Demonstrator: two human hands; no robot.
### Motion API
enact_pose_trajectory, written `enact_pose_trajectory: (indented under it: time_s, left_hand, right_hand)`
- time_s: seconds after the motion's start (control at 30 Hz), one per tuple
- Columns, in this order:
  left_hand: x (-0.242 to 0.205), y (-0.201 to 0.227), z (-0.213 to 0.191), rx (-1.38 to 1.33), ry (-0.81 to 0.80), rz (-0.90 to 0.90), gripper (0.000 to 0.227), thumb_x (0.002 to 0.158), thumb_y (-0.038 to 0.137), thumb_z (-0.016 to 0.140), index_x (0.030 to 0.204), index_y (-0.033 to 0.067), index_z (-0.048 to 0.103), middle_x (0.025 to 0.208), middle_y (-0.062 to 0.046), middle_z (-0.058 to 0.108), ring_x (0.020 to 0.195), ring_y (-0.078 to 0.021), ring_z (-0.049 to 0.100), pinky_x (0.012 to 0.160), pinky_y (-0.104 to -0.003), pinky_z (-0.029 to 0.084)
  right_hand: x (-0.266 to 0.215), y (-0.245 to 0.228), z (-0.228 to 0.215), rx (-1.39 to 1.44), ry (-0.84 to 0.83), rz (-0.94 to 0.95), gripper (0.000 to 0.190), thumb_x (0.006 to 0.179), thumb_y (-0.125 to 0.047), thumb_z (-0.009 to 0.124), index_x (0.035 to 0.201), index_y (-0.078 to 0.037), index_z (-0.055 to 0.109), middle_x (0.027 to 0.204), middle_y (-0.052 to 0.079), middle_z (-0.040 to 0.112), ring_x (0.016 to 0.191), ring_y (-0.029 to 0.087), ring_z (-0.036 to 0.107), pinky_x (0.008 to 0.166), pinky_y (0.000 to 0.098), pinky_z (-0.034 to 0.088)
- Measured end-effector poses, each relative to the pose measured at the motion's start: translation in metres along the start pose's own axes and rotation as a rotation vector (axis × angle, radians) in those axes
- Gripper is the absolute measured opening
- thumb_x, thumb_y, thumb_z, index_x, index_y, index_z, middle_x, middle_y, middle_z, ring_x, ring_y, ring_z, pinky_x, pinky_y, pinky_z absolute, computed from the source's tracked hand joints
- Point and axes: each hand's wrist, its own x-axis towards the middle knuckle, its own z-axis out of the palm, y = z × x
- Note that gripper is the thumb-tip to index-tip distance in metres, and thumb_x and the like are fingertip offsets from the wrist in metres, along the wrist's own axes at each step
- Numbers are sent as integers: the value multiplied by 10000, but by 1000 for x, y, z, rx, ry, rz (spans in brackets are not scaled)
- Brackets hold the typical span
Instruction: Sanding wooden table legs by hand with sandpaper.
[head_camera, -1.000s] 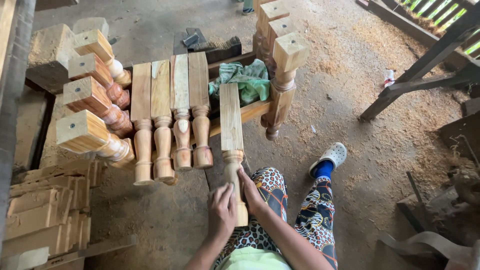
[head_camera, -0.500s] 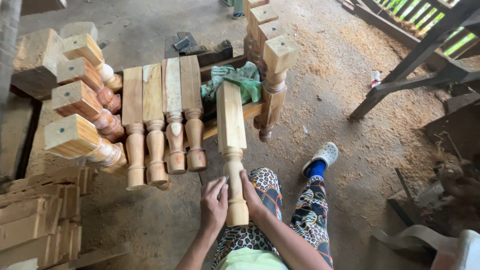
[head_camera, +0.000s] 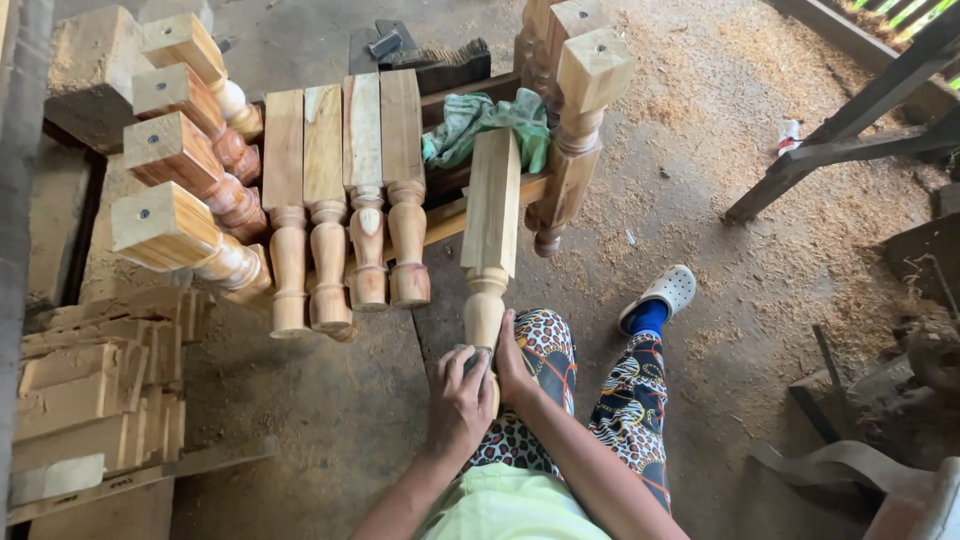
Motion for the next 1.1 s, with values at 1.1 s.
enact_pose_trajectory:
  time_s: [1.1]
  left_hand:
    - [6, -29, 31, 241, 18, 149, 294, 899, 130, 676, 1174, 32, 710, 1217, -160, 648, 1151, -316, 595, 884, -436, 445]
  right_hand:
    - [23, 10, -8, 54, -75, 60, 834, 914, -774, 375, 1336, -85, 583, 1140, 145, 655, 998, 231, 628, 864, 395, 516]
